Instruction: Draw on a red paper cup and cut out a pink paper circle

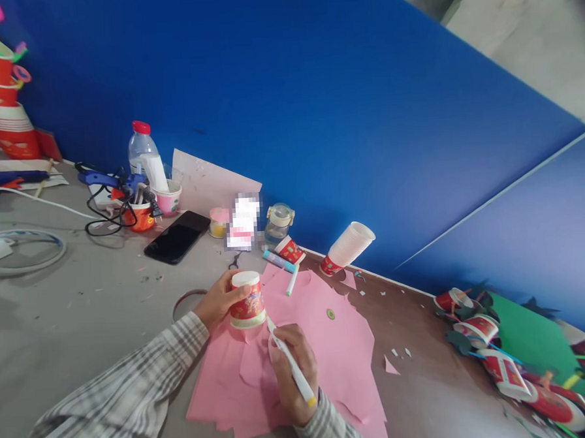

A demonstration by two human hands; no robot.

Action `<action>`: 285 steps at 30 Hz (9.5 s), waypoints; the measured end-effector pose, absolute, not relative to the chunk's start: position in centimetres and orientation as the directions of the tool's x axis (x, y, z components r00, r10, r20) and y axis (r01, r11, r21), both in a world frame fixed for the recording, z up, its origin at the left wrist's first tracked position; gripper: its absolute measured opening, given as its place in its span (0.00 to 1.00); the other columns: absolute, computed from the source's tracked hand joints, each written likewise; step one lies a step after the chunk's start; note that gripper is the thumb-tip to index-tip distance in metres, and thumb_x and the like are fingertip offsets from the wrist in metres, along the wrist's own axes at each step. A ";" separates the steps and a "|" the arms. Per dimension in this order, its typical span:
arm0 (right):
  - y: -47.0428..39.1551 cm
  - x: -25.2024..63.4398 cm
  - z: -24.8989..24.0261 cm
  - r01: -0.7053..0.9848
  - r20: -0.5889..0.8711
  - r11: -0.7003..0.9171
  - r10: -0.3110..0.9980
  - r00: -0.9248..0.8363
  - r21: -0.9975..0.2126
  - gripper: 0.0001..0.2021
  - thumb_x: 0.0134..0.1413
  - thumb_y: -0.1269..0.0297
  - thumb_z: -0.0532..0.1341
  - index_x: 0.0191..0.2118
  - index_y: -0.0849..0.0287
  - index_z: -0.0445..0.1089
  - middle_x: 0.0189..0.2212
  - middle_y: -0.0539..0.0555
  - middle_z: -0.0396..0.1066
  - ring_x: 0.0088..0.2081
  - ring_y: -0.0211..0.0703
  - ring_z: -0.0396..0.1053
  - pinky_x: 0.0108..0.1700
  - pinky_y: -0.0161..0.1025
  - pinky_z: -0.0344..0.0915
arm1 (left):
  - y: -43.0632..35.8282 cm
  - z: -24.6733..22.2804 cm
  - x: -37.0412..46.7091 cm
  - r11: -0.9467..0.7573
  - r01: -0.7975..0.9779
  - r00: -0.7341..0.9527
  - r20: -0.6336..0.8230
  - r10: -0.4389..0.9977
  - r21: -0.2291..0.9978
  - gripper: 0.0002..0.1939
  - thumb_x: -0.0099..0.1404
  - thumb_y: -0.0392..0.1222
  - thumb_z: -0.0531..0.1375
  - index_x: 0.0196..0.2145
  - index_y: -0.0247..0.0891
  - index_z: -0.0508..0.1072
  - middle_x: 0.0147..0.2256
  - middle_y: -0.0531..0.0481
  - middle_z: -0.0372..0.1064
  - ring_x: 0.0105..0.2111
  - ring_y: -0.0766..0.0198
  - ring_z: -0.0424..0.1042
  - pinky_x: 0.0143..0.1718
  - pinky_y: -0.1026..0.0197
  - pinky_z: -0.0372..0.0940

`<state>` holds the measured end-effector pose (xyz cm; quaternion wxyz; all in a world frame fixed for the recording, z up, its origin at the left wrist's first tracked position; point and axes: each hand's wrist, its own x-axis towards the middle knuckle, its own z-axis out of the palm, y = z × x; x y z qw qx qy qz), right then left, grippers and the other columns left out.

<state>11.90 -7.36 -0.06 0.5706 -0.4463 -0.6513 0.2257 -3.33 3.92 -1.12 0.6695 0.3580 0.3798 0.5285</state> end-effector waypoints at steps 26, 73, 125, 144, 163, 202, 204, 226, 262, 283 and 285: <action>-6.8 11.2 -0.3 0.498 0.577 0.519 0.815 -0.046 -0.694 0.13 0.49 0.72 0.55 0.40 0.54 0.69 0.32 0.54 0.71 0.34 0.50 0.70 0.35 0.44 0.68 | 4.1 -1.6 -3.2 0.132 -0.380 0.089 -0.106 0.990 0.915 0.35 0.28 0.54 0.69 0.35 0.39 0.66 0.27 0.54 0.68 0.28 0.60 0.67 0.30 0.58 0.62; -6.7 11.1 -0.9 0.504 0.558 0.526 0.823 -0.101 -0.685 0.14 0.49 0.72 0.56 0.42 0.52 0.68 0.33 0.54 0.70 0.34 0.50 0.69 0.34 0.45 0.67 | 4.0 -1.5 -3.2 0.147 -0.445 0.097 -0.115 0.989 0.884 0.34 0.28 0.54 0.70 0.34 0.39 0.66 0.28 0.53 0.69 0.29 0.60 0.69 0.32 0.55 0.63; -6.6 11.0 -0.8 0.511 0.598 0.572 0.790 -0.135 -0.641 0.14 0.49 0.74 0.57 0.43 0.53 0.67 0.33 0.54 0.70 0.35 0.49 0.69 0.36 0.46 0.68 | 4.0 -1.4 -3.2 0.126 -0.440 0.074 -0.104 0.992 0.889 0.33 0.28 0.53 0.69 0.33 0.39 0.67 0.27 0.55 0.69 0.28 0.61 0.68 0.29 0.58 0.63; -6.5 11.0 -0.6 0.521 0.614 0.584 0.777 -0.138 -0.622 0.13 0.49 0.73 0.57 0.41 0.54 0.68 0.32 0.54 0.70 0.34 0.49 0.69 0.35 0.46 0.68 | 3.9 -1.0 -3.1 0.131 -0.438 0.071 -0.111 0.991 0.889 0.33 0.27 0.55 0.69 0.32 0.39 0.66 0.26 0.55 0.68 0.27 0.61 0.68 0.31 0.57 0.62; -6.3 11.4 -1.0 0.528 0.605 0.565 0.788 -0.117 -0.634 0.14 0.50 0.72 0.56 0.43 0.52 0.68 0.33 0.54 0.70 0.35 0.50 0.69 0.35 0.47 0.68 | 4.1 -1.7 -3.2 0.121 -0.428 0.077 -0.097 0.992 0.896 0.33 0.28 0.54 0.69 0.33 0.39 0.66 0.27 0.55 0.68 0.27 0.62 0.67 0.30 0.58 0.62; -6.7 10.7 -0.6 0.489 0.642 0.638 0.743 -0.190 -0.594 0.19 0.47 0.77 0.57 0.45 0.52 0.65 0.36 0.54 0.68 0.38 0.51 0.67 0.37 0.48 0.68 | 3.9 -1.6 -3.1 0.059 -0.336 0.089 -0.031 0.996 0.940 0.30 0.32 0.54 0.68 0.33 0.41 0.65 0.26 0.56 0.67 0.26 0.62 0.66 0.27 0.59 0.61; -6.6 10.7 -0.6 0.480 0.639 0.639 0.745 -0.193 -0.601 0.19 0.47 0.77 0.57 0.45 0.52 0.65 0.37 0.54 0.68 0.38 0.50 0.67 0.37 0.47 0.68 | 3.9 -1.5 -3.1 0.061 -0.335 0.099 -0.029 0.995 0.940 0.31 0.32 0.54 0.68 0.33 0.41 0.65 0.25 0.56 0.67 0.26 0.63 0.66 0.27 0.59 0.62; -6.6 10.6 -0.6 0.477 0.634 0.644 0.744 -0.210 -0.598 0.20 0.46 0.78 0.57 0.46 0.52 0.65 0.37 0.54 0.68 0.38 0.49 0.67 0.37 0.46 0.68 | 3.7 -1.2 -3.1 0.070 -0.332 0.154 -0.019 0.988 0.941 0.32 0.31 0.55 0.68 0.34 0.41 0.64 0.25 0.57 0.66 0.25 0.63 0.66 0.27 0.59 0.62; -6.6 11.2 -0.6 0.480 0.598 0.626 0.766 -0.235 -0.614 0.19 0.47 0.76 0.58 0.45 0.52 0.66 0.35 0.54 0.69 0.36 0.51 0.68 0.37 0.48 0.68 | 3.8 -1.1 -3.3 0.068 -0.336 0.144 -0.020 0.989 0.939 0.32 0.32 0.54 0.68 0.34 0.41 0.64 0.26 0.57 0.66 0.26 0.63 0.66 0.28 0.59 0.62; -6.4 11.3 -0.3 0.498 0.603 0.638 0.755 -0.258 -0.587 0.18 0.47 0.75 0.57 0.45 0.52 0.66 0.35 0.54 0.70 0.36 0.51 0.68 0.37 0.49 0.67 | 3.6 -0.8 -3.3 0.051 -0.311 0.164 0.001 0.986 0.949 0.31 0.32 0.55 0.68 0.33 0.41 0.64 0.26 0.56 0.66 0.26 0.63 0.65 0.29 0.59 0.61; -6.5 11.4 -0.3 0.499 0.594 0.634 0.761 -0.262 -0.592 0.18 0.47 0.75 0.58 0.45 0.52 0.66 0.35 0.54 0.70 0.36 0.50 0.68 0.37 0.48 0.67 | 3.7 -0.7 -3.4 0.049 -0.307 0.159 0.001 0.987 0.950 0.30 0.32 0.54 0.68 0.33 0.41 0.64 0.26 0.57 0.66 0.26 0.64 0.65 0.29 0.59 0.61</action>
